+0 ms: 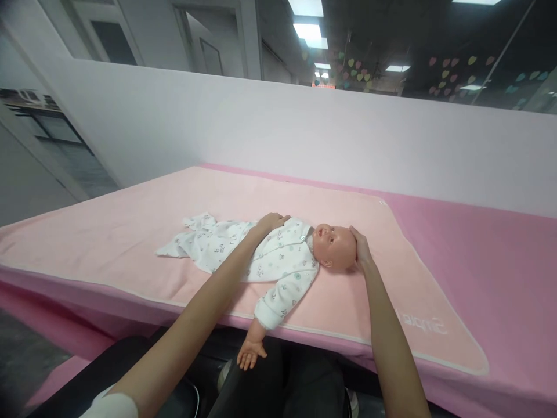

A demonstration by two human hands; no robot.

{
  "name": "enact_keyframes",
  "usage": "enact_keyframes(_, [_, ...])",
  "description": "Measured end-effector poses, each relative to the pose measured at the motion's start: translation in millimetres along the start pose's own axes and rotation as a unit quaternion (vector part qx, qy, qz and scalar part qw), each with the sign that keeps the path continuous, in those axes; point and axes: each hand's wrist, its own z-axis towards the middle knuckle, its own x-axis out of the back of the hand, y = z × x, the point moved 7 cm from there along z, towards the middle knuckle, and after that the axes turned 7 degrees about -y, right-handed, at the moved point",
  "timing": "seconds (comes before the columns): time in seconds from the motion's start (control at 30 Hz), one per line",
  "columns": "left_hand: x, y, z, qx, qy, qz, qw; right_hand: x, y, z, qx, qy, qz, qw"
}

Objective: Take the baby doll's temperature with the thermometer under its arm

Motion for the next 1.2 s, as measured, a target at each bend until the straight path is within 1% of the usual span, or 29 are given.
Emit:
enact_keyframes(0.1, [0.6, 1.1, -0.7, -0.002, -0.002, 0.004, 1.000, 0.8, 3.1, 2.1, -0.013, -0.016, 0.017, 1.000])
enact_keyframes(0.13, [0.8, 1.6, -0.8, -0.004, -0.003, 0.005, 1.000, 6.6, 1.7, 4.4, 0.001, 0.002, 0.016, 1.000])
enact_keyframes(0.2, [1.1, 2.3, -0.9, -0.007, -0.005, 0.006, 1.000, 27.2, -6.3, 8.5, 0.066, 0.085, 0.006, 0.994])
enact_keyframes(0.27, [1.6, 2.6, -0.9, -0.008, -0.004, 0.006, 1.000, 48.2, -16.0, 9.0, 0.140, 0.173, 0.003, 0.975])
enact_keyframes(0.3, [1.8, 2.7, -1.0, -0.007, -0.004, 0.006, 1.000, 54.9, -19.6, 9.0, 0.167, 0.198, 0.005, 0.966])
enact_keyframes(0.33, [2.1, 2.8, -1.2, -0.006, -0.003, 0.005, 1.000, 58.5, -21.9, 9.4, 0.184, 0.208, 0.009, 0.961])
enact_keyframes(0.4, [2.9, 3.1, -2.0, -0.003, -0.003, 0.004, 1.000, 56.8, -21.6, 10.9, 0.180, 0.199, 0.014, 0.963])
enact_keyframes(0.43, [3.4, 3.5, -2.7, -0.002, -0.003, 0.004, 1.000, 51.7, -18.4, 12.3, 0.155, 0.180, 0.014, 0.971])
enact_keyframes(0.53, [5.0, 4.9, -5.4, -0.003, -0.001, 0.007, 1.000, 24.5, -1.1, 13.0, 0.029, 0.074, 0.019, 0.997])
enact_keyframes(0.57, [5.4, 5.2, -6.3, -0.003, 0.000, 0.007, 1.000, 15.6, 3.3, 10.8, -0.003, 0.042, 0.024, 0.999])
enact_keyframes(0.6, [5.8, 5.5, -7.1, -0.003, 0.000, 0.007, 1.000, 9.1, 5.4, 7.9, -0.020, 0.023, 0.029, 0.999])
enact_keyframes(0.7, [6.2, 5.2, -8.2, -0.002, 0.004, 0.007, 1.000, 2.0, 3.4, 0.6, -0.017, 0.015, 0.033, 0.999])
enact_keyframes(0.8, [5.7, 4.4, -7.3, 0.000, 0.006, 0.006, 1.000, 7.0, -0.3, 0.5, 0.008, 0.033, 0.021, 0.999])
enact_keyframes(0.9, [4.7, 3.2, -5.4, 0.003, 0.007, 0.003, 1.000, 24.2, -5.3, 6.1, 0.053, 0.088, 0.011, 0.995])
enact_keyframes(0.97, [4.3, 2.4, -4.5, 0.004, 0.008, 0.001, 1.000, 38.0, -8.3, 9.1, 0.079, 0.138, 0.013, 0.987])
enact_keyframes(1.03, [3.9, 2.0, -4.1, 0.003, 0.008, 0.000, 1.000, 46.4, -11.3, 9.6, 0.099, 0.174, 0.012, 0.980])
enact_keyframes(1.1, [3.6, 2.1, -4.2, 0.000, 0.007, 0.000, 1.000, 43.0, -12.8, 8.8, 0.099, 0.167, 0.003, 0.981])
enact_keyframes(1.2, [3.4, 1.7, -4.4, -0.003, 0.009, 0.002, 1.000, 19.5, -7.0, 5.4, 0.044, 0.087, 0.001, 0.995])
